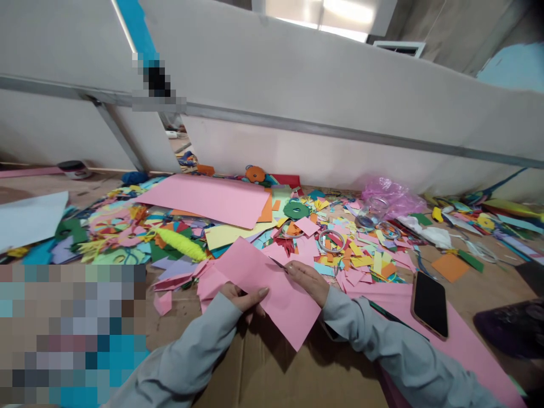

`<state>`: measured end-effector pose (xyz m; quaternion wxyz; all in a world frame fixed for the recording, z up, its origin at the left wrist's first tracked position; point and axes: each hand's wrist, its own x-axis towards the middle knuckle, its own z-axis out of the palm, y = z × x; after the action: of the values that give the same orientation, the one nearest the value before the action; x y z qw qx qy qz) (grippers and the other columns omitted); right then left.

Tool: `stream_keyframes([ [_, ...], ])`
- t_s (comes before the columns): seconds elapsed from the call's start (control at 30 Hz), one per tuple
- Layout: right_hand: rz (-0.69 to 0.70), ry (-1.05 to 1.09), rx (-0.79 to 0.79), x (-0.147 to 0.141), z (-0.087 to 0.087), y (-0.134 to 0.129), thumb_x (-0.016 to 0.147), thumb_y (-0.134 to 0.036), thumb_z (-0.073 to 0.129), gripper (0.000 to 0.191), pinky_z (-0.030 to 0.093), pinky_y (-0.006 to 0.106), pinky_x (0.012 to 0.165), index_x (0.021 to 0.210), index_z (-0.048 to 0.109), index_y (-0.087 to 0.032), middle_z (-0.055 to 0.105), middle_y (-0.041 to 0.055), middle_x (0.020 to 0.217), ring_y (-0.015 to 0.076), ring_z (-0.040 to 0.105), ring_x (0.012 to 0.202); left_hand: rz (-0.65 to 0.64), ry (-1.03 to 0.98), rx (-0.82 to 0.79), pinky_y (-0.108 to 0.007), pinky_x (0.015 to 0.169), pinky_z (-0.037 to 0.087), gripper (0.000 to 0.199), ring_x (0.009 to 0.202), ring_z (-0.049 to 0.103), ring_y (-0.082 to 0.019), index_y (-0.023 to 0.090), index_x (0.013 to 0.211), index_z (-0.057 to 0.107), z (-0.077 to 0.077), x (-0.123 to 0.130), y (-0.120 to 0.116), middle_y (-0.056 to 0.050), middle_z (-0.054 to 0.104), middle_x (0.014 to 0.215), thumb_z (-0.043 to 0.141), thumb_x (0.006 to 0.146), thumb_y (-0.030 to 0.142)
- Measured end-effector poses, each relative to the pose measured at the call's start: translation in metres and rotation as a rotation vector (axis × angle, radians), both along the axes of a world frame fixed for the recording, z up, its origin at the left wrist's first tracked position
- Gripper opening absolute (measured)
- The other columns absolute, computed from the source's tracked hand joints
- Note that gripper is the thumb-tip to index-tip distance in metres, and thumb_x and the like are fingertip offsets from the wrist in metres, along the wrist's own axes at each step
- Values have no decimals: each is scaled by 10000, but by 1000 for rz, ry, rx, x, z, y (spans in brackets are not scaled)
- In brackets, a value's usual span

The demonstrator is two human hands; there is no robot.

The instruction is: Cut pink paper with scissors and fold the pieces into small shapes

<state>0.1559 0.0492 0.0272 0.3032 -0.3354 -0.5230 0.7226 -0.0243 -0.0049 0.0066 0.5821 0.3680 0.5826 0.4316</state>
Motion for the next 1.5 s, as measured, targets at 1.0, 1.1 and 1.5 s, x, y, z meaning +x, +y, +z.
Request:
stream_keyframes([
  [1.0, -45, -30, 37, -1, -1, 3, 673, -596, 644, 468, 313, 211, 490, 738, 495, -158, 480, -36, 612, 80, 421, 517, -40, -5, -14, -203, 265, 251, 467, 242, 391, -68, 97, 423, 647, -3, -2, 3, -79, 597, 374, 747, 533, 540],
  [1.1, -45, -1, -7, -2, -3, 4, 675, -593, 646, 467, 299, 208, 482, 749, 506, -154, 481, -37, 603, 75, 412, 503, -46, -8, 1, -208, 260, 248, 457, 233, 378, -66, 108, 409, 637, -4, -3, 3, -66, 585, 362, 745, 545, 531],
  [1.5, -100, 6, -22, -3, 7, 1, 526, -336, 775, 376, 298, 207, 522, 753, 532, -161, 467, -56, 616, 73, 399, 531, 26, -90, 75, -203, 350, 328, 406, 331, 459, -85, 126, 590, 650, 2, 1, 1, 1, 578, 409, 795, 483, 490],
])
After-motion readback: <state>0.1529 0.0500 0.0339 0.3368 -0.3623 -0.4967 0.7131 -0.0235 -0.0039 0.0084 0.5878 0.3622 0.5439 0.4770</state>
